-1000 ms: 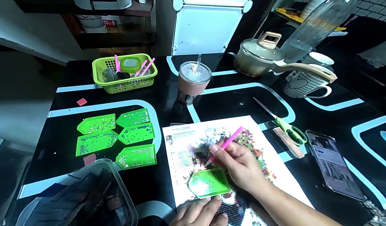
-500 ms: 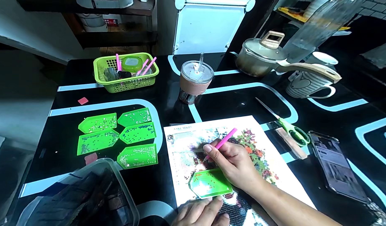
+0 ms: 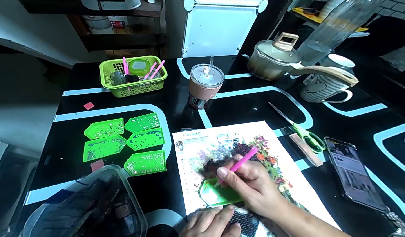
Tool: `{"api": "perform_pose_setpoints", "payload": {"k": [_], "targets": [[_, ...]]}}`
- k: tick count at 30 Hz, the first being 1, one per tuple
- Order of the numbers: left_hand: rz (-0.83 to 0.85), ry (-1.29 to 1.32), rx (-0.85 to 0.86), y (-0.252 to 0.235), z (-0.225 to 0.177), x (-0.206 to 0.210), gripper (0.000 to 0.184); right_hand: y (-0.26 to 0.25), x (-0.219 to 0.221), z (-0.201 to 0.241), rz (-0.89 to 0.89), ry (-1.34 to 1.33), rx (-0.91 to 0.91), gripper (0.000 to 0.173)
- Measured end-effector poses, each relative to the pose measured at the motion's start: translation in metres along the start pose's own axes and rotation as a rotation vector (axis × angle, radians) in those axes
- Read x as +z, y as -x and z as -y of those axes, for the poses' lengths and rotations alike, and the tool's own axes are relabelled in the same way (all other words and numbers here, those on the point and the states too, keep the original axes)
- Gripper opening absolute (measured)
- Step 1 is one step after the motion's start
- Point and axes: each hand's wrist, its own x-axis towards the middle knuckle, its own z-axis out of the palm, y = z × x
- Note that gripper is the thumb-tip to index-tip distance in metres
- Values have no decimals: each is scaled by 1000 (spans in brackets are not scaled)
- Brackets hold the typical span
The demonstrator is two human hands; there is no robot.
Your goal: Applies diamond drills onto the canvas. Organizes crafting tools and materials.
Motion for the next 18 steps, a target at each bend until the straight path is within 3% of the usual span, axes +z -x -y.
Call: {"api": "perform_pose_setpoints", "payload": {"k": [12,18], "targets": [[-5,-4,3,-1,0,0,41,5,6,-2,54,57,-80,33],[15,-5,-7,-1,-1,-1,41,-6,-3,-4,-112,-114,182,25]]}}
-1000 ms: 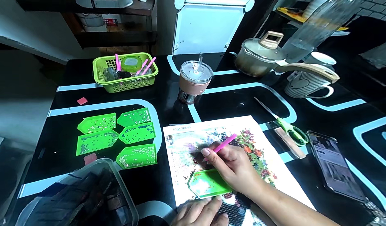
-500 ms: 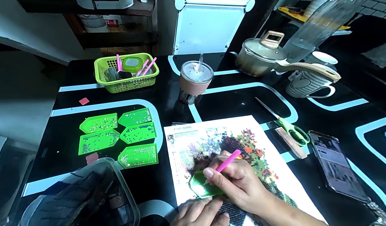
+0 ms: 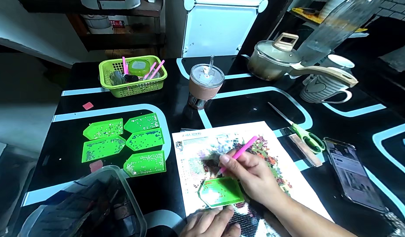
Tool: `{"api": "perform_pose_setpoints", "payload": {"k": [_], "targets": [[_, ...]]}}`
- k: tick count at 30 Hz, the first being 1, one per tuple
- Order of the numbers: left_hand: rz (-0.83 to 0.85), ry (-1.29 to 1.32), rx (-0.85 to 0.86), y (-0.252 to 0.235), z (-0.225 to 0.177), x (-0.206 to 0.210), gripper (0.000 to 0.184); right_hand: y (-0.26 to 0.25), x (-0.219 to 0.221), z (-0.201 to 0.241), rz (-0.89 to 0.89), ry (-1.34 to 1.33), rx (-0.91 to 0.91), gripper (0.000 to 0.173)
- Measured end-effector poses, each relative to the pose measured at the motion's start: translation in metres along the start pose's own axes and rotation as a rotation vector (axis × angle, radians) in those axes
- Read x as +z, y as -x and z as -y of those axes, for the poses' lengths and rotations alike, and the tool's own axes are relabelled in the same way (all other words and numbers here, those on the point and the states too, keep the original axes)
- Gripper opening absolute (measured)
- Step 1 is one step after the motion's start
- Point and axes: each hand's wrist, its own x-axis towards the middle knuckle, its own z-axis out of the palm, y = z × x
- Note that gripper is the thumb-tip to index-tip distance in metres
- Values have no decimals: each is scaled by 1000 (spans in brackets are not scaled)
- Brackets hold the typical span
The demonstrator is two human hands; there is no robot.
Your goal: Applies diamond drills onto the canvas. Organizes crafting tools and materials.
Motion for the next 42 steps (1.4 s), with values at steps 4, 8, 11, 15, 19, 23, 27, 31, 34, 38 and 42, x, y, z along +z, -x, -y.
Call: {"api": "perform_pose_setpoints", "payload": {"k": [4,8,11,15,19,23,27,31,34,38,42], "targets": [[3,-5,4,0,0,1,42,-9,-3,-6,-43,54,44,23],[-1,-4,0,0,0,1,42,-8,-1,-10,-48,89,13,25],[3,-13,3,0,0,0,42,-8,-1,-10,-44,87,10,25],[0,-16,4,0,0,1,42,-8,0,-10,-21,116,-8,27],[-10,-12,4,0,0,1,41,-6,2,-12,-30,193,-89,26],[-6,-7,4,0,0,0,41,-5,1,-11,-9,377,-214,32],[-8,-12,8,0,0,0,41,-5,-3,-4,-5,342,-174,29],[-12,-7,11,1,1,1,41,5,6,3,97,170,-189,31],[-11,-3,9,1,1,1,41,8,9,1,151,157,-218,33],[-24,-6,9,0,1,2,41,8,10,0,167,159,-243,33],[-25,0,9,0,1,2,40,8,11,-1,177,169,-261,33]]}}
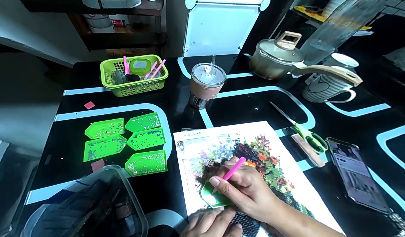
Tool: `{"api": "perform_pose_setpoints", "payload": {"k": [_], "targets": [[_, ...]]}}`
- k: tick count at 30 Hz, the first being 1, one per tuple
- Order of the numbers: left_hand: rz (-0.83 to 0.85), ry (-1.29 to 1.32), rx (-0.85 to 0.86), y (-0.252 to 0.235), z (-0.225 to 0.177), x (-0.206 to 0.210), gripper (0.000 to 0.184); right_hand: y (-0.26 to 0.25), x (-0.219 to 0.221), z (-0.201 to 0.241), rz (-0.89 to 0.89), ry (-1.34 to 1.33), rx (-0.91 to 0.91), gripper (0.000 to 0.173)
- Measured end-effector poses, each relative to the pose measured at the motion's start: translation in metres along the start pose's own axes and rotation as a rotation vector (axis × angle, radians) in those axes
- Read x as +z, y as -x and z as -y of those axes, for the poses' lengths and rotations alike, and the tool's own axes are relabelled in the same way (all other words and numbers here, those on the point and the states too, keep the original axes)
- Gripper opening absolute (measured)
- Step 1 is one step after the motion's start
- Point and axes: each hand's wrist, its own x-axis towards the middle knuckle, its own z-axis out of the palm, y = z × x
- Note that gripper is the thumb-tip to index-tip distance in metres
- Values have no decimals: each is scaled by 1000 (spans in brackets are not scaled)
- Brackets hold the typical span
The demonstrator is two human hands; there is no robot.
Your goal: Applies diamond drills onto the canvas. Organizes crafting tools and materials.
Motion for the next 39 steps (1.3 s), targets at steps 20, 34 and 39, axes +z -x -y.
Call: {"api": "perform_pose_setpoints", "payload": {"k": [20,34,39], "targets": [[27,-14,-3,-1,-1,-2,42,-8,-13,-15,-228,-57,290,26],[29,-14,-2,-1,-1,-3,41,-5,-16,-14,-138,200,119,31],[29,-9,-6,-1,-1,-3,41,-2,-24,-3,-134,72,147,27]]}}
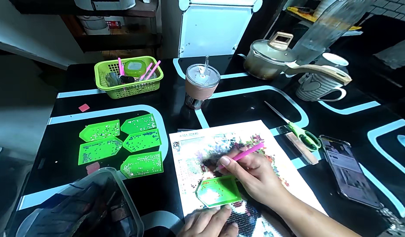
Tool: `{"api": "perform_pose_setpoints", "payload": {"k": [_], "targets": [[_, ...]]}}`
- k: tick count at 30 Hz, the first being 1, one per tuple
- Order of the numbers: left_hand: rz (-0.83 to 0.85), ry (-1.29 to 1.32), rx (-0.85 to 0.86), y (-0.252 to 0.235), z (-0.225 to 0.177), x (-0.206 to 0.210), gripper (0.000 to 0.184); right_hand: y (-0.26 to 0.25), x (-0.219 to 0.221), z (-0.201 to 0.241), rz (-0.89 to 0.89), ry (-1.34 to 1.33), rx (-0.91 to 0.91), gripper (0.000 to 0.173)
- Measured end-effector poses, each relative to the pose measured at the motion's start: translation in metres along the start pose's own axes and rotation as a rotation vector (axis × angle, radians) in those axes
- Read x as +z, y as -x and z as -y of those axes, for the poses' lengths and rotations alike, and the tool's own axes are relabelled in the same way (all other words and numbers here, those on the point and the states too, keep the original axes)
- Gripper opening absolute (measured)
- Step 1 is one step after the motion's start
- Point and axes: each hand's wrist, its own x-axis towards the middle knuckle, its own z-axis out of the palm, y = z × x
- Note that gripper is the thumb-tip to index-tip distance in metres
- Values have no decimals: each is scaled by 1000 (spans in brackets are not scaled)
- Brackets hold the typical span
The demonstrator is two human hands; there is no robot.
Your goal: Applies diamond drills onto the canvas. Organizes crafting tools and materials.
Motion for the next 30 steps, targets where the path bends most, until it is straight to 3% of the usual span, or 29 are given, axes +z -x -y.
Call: {"api": "perform_pose_setpoints", "payload": {"k": [9,25,30], "targets": [[-22,11,6,1,0,1,40,12,20,9,112,-89,-97,31],[-27,9,6,1,0,1,41,12,22,8,121,-62,-134,31],[-19,6,4,0,0,1,41,6,16,6,40,-279,50,26]]}}
